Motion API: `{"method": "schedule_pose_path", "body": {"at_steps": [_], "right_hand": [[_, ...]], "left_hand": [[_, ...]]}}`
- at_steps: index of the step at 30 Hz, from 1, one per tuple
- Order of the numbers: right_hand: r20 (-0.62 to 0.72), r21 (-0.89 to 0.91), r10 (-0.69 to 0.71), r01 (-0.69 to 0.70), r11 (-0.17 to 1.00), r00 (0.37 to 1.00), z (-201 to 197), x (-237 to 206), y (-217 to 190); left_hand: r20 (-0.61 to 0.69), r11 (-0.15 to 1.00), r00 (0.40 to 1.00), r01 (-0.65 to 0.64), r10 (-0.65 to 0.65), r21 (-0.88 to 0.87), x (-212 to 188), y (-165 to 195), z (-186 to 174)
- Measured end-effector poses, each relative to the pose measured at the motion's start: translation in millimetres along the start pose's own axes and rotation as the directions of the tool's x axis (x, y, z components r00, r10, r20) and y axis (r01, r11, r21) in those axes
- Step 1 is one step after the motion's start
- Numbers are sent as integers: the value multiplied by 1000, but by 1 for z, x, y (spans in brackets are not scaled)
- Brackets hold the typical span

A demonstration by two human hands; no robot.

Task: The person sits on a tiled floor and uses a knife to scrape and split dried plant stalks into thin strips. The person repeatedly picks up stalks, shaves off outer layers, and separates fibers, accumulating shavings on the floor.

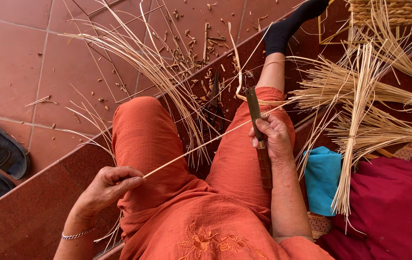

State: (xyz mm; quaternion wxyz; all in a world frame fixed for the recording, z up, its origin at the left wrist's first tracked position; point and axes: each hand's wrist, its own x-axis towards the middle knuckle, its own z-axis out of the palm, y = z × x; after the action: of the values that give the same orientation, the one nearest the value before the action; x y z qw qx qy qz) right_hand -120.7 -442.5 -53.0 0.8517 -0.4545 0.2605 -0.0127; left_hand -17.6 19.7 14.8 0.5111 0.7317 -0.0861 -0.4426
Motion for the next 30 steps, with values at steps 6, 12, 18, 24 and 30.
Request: {"method": "schedule_pose_path", "body": {"at_steps": [6, 12, 18, 24, 30], "right_hand": [[-42, -12, -15, 14, 1000, 999, -5, 3, -1], [-55, -70, -47, 43, 997, 997, -7, 3, -3], [-98, -43, -87, 83, 996, 991, -9, 4, -12], [-62, -50, -128, 125, 991, 990, 8, -3, -4], [-66, -73, -123, 118, 990, 990, 34, -14, 6]], "left_hand": [[25, 1000, 1000, 5, -5, -8, 1, -10, -5], [-25, 996, 995, -91, 92, 20, -2, -16, -14], [-96, 994, 992, 86, -80, 62, -24, -9, -35], [-241, 628, 964, 121, 109, 769, -21, 25, -37], [-233, 472, 825, -46, 514, 881, -18, 68, 4]]}}
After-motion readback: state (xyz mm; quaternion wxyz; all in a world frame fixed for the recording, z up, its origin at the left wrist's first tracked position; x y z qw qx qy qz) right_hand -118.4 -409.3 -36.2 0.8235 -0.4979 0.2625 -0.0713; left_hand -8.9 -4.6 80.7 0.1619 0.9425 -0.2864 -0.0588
